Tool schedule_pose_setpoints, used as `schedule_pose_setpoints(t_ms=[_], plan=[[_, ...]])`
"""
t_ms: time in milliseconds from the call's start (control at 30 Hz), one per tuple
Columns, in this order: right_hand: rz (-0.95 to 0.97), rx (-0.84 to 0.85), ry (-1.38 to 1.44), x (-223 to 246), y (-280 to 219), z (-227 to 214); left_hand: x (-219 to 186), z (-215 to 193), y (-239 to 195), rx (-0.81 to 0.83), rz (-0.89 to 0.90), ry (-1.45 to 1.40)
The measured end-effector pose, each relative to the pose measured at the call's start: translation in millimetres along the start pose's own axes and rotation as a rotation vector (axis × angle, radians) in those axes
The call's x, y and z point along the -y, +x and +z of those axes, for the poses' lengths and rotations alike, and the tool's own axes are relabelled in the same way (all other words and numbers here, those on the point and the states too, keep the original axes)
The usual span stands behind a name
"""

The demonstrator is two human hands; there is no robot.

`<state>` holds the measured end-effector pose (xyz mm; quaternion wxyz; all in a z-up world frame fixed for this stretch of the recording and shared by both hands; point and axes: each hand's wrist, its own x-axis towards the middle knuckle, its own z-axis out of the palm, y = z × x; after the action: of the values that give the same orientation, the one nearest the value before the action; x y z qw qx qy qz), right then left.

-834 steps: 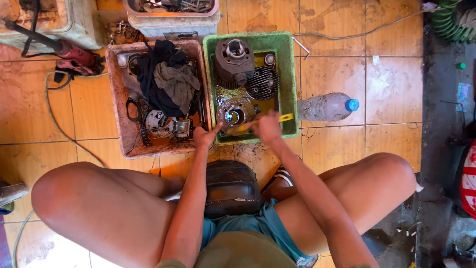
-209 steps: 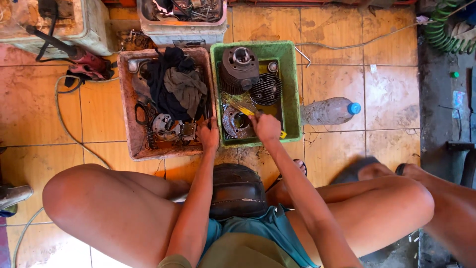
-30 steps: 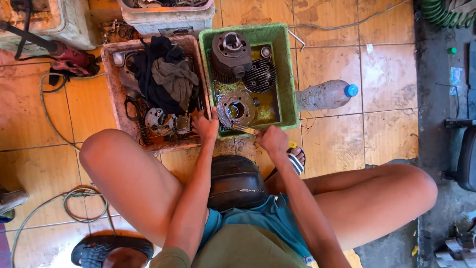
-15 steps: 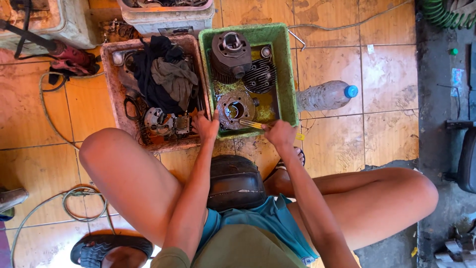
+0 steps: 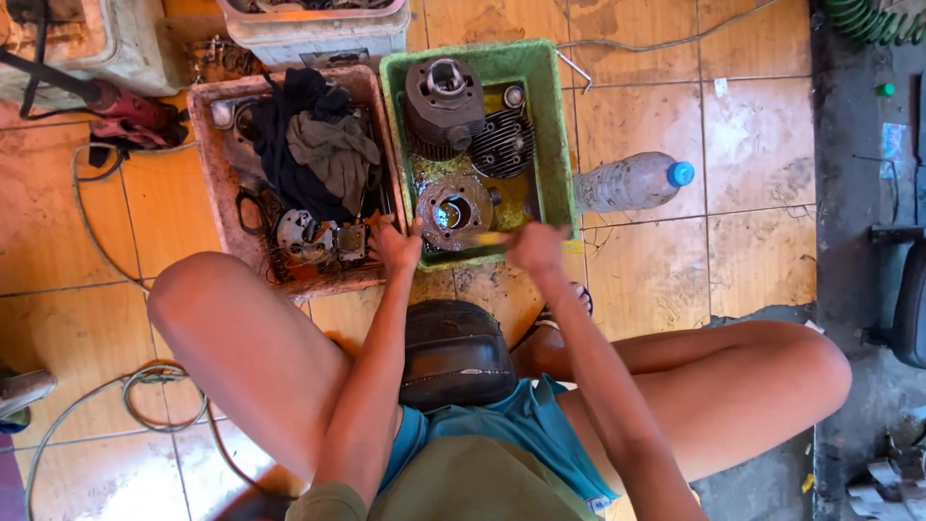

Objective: Cleaning motorcycle engine parts with a brush and solvent in a bin

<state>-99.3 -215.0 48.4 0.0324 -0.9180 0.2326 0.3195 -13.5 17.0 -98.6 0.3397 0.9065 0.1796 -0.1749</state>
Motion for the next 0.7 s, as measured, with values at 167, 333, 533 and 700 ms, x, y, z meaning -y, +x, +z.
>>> schedule_pose_setpoints(t_ms=[167, 333, 533, 700], plan=[[-0.173, -0.030, 0.026, 8.7, -0.2, -15.0, 5.0, 1.7, 4.5, 0.036, -0.006, 0.014], [-0.134, -0.091, -0.023, -12.7, 11.2, -13.9, 9.0, 7.5, 8.4, 0.028, -0.017, 0.018], [-0.301, -0.107, 0.059, 20.7, -14.5, -4.4, 7.7, 6.2, 8.8, 0.034, -0.036, 0.006], [-0.098, -0.221, 0.080, -8.7, -11.7, -14.2, 1.5, 2.9, 4.6, 0.029, -0.058, -0.004]])
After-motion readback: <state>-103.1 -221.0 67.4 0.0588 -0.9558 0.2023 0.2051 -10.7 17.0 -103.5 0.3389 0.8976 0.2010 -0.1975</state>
